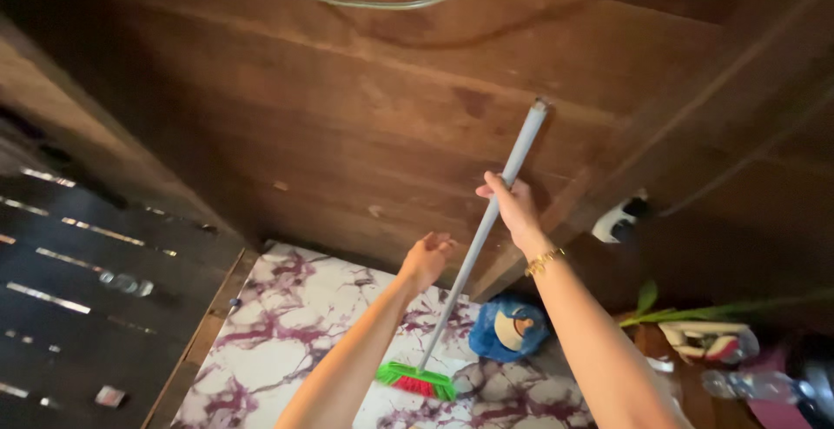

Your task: The person sweeps the patterned floor by hand using a green-headed broom, moving it under a table, around furniture, and into various corners of the room.

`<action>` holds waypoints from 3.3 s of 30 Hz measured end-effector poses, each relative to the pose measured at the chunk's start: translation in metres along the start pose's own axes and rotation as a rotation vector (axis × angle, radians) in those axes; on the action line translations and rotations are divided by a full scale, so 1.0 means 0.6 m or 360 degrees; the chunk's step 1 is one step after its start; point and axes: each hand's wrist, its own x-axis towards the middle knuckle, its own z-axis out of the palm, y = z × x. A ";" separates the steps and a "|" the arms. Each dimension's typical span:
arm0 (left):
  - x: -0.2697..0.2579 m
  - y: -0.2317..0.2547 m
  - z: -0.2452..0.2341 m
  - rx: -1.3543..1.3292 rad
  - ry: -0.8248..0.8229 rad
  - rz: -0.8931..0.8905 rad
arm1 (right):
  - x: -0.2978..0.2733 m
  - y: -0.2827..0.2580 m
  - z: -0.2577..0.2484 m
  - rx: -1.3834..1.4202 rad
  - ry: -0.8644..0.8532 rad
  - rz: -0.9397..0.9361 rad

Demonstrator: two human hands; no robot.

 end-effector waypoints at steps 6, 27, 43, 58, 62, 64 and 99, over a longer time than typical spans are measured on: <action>-0.158 0.183 0.006 0.0699 0.0261 0.0566 | -0.131 -0.159 0.143 0.0387 -0.0437 -0.0324; -0.216 0.231 -0.368 0.0723 0.0762 -0.0013 | -0.215 -0.237 0.475 0.0374 -0.0487 -0.0776; -0.245 0.197 -0.483 0.0807 0.0958 -0.0064 | -0.223 -0.182 0.554 0.0528 -0.0588 -0.0534; -0.231 0.164 -0.484 0.0969 0.0835 -0.0113 | -0.234 -0.164 0.540 0.0520 -0.0468 -0.0469; -0.243 0.145 -0.505 0.1068 0.0924 -0.0079 | -0.251 -0.146 0.557 0.0540 -0.0500 -0.0411; -0.252 0.143 -0.506 0.1083 0.0907 -0.0138 | -0.253 -0.139 0.551 0.0599 -0.0481 -0.0426; -0.419 0.155 -0.032 0.1442 -0.0753 0.0002 | -0.555 -0.206 0.022 0.0650 -0.0141 -0.0424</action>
